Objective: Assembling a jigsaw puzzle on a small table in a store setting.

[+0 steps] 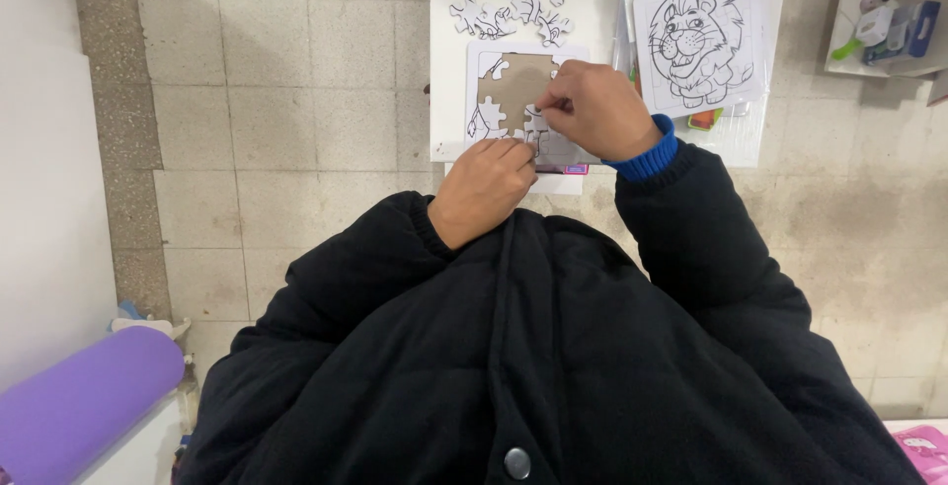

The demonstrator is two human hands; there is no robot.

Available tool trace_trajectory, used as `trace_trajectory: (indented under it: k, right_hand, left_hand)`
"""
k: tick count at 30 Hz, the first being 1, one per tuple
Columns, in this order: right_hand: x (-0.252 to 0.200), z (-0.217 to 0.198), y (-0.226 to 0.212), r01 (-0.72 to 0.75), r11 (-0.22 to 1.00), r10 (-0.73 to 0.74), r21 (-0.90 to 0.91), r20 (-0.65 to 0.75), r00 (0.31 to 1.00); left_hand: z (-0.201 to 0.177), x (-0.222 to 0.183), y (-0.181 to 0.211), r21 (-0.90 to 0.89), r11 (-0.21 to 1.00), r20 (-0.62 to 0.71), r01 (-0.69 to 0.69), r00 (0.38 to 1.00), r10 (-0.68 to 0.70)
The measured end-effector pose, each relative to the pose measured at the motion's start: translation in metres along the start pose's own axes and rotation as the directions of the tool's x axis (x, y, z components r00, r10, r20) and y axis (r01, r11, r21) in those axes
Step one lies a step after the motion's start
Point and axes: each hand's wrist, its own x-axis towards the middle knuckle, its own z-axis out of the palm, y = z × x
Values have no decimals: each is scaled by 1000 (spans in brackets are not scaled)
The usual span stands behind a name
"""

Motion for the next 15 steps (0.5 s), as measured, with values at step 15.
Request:
trace_trajectory:
  k: [15]
  right_hand:
    - [-6,-21,15,-181,919,156,350,101,983]
  left_hand:
    - [-5,0,1,15,1000,14,-9,1000,9]
